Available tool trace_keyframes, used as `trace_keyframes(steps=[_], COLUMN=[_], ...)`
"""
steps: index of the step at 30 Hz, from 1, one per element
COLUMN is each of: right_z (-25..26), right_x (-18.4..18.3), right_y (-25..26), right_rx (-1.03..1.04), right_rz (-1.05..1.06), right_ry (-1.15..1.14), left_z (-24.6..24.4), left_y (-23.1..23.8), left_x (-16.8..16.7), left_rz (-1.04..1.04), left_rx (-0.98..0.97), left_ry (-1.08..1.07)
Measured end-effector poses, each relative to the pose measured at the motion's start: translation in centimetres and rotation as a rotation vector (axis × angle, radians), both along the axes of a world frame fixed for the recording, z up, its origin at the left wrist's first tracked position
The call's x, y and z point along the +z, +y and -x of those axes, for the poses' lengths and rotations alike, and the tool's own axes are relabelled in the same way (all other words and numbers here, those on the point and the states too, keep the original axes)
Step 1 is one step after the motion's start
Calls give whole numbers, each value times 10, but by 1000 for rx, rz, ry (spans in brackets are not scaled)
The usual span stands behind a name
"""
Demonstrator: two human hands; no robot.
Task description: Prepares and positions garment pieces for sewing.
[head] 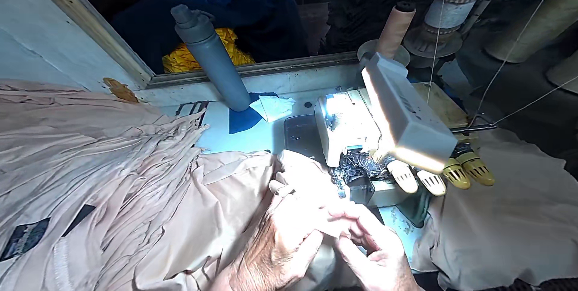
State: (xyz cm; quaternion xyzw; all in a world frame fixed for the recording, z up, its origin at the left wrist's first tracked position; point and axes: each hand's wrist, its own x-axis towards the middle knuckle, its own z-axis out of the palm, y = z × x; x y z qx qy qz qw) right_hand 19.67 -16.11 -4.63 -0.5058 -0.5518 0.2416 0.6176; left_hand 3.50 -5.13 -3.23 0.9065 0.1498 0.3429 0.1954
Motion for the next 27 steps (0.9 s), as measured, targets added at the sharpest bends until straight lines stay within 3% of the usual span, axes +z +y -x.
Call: trace_keyframes(steps=[3,12,22,27], right_z=[0,-4,-2,2], right_x=[6,11,10,9], right_y=[8,13,-4,-11], right_rx=[-69,-115,-10,47], right_rz=[-97,-96,74,174], right_ry=[-27,-47,63,89], left_z=[-2,-14,-13,-19], left_y=[0,-1,1,6], left_x=[7,5,26,26], left_rz=[-34,12,224,351], left_rx=[42,150,87,117], left_ry=[-15,-148,-6,-127])
